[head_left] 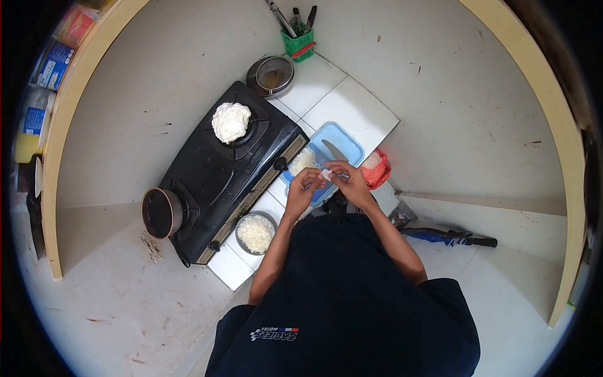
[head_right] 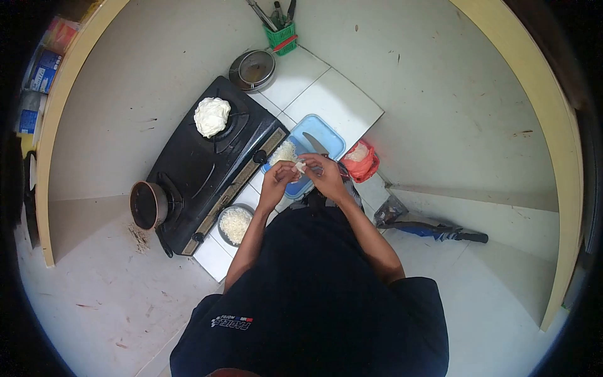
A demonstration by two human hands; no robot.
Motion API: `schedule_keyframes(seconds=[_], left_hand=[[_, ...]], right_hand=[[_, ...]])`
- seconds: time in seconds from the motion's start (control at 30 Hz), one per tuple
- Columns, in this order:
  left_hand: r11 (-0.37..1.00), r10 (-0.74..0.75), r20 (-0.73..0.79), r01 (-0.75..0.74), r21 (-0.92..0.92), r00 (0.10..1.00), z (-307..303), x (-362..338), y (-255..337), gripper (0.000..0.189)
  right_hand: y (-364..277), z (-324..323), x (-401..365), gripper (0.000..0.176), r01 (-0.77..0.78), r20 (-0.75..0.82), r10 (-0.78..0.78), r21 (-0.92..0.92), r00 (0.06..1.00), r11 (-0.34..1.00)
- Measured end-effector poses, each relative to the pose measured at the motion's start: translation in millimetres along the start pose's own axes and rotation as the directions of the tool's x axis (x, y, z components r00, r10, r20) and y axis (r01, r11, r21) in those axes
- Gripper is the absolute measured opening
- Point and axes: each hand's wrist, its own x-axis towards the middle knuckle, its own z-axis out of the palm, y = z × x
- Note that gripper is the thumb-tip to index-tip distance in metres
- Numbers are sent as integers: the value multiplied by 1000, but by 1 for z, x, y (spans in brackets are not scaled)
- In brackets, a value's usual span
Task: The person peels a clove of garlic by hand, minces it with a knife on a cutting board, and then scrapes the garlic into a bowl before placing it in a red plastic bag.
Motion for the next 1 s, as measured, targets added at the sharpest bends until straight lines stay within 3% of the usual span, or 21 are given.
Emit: schedule_keyframes(seconds=[0.07, 0.17, 0.3, 0.5, 0.57, 0.77, 1.0], left_hand=[[997, -44, 26, 45, -58, 999, -4, 0, -7, 19], [983, -98, -26, 92, -161, 995, -4, 1, -10, 17], [977, -140, -4, 137, -164, 990, -7, -2, -7, 17], [987, -112, 11, 112, -114, 994, -5, -2, 7, 16], [999, 1, 72, -4, 32, 997, -7, -2, 6, 15], [999, -43, -21, 42, -23, 999, -11, 2, -9, 11], [998, -37, -21, 36, -44, 999, -6, 0, -4, 10]], right_hand=[[6, 1, 1, 25, -5, -29, 7, 82, 1000, 997], [-2, 2, -4, 22, -53, 6, 53, 84, 999, 995], [8, 2, -3, 21, -28, 20, 27, 9, 999, 1000], [8, -1, 0, 19, -75, 36, 72, 117, 997, 990], [2, -2, 0, 20, -104, 79, 93, 144, 992, 984], [2, 3, -3, 25, -47, 61, 44, 48, 997, 998], [0, 2, -4, 25, -28, 9, 28, 12, 1000, 1000]])
